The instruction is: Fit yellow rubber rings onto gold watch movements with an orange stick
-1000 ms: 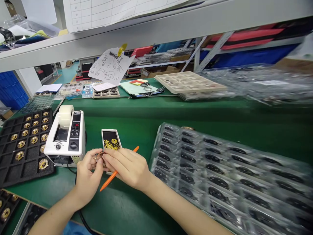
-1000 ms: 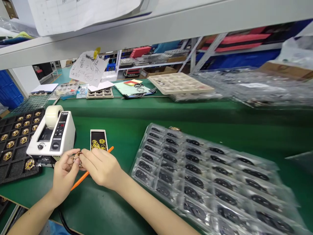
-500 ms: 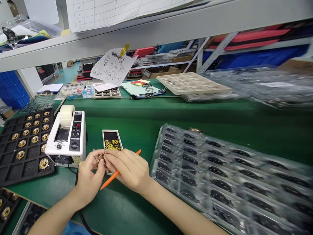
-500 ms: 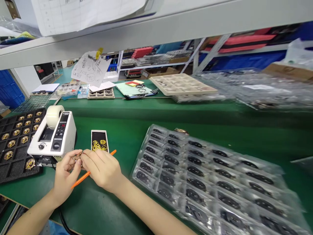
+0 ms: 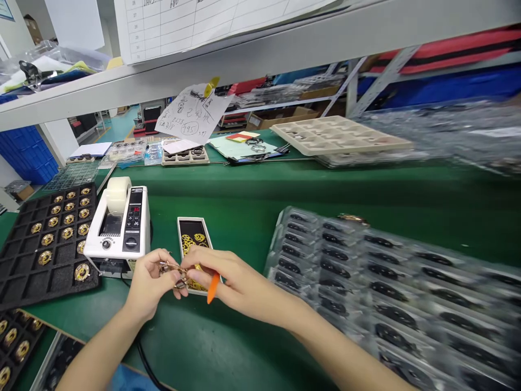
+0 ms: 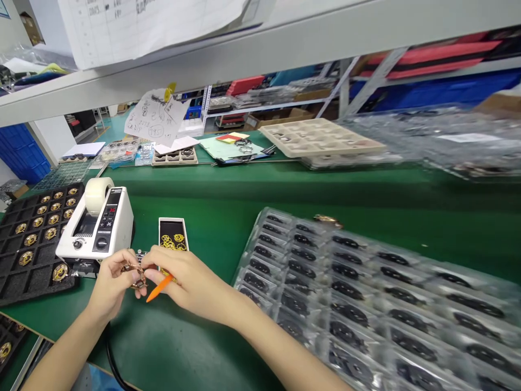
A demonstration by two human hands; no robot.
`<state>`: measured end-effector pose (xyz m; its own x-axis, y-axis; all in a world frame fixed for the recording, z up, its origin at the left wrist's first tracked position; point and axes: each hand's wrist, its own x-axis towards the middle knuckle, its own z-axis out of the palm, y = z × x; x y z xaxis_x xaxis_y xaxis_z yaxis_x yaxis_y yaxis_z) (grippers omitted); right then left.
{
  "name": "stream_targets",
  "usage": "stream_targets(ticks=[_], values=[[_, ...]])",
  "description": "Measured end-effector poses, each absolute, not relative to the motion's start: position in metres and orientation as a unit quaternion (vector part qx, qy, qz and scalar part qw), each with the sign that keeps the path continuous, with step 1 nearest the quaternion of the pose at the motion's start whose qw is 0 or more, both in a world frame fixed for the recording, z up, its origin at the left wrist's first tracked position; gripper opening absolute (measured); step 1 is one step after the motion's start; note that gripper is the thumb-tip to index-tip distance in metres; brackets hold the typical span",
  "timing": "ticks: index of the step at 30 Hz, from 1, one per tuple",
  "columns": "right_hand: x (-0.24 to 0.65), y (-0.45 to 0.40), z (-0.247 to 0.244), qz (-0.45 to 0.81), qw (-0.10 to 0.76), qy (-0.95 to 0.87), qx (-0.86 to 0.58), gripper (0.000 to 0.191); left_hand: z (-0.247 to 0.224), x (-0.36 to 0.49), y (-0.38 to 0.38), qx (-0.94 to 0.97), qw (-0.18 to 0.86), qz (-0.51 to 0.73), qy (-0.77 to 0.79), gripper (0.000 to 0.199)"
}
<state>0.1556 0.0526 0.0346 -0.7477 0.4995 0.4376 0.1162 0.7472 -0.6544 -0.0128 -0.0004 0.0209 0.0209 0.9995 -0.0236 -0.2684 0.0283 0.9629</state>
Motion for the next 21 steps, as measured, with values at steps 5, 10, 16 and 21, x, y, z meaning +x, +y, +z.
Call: stream_targets(ticks=[5,10,16,21], values=[[0.154,0.048,0.035,0.278,0.287,-0.901,-0.167,0.023,0.019,-0.014,0.000,0.450,0.559,0.543,0.436,0.033],[0.150,0.044,0.035,0.361,0.238,-0.876,-0.212,0.029,0.014,-0.013,0.002,0.460,0.556,0.547,0.424,0.032],[0.139,0.045,0.027,0.560,0.268,-0.744,-0.246,0.050,0.016,-0.014,0.002,0.462,0.535,0.549,0.447,0.034],[0.138,0.044,0.029,0.539,0.352,-0.670,-0.368,0.060,0.013,-0.013,0.000,0.530,0.415,0.565,0.477,0.028]])
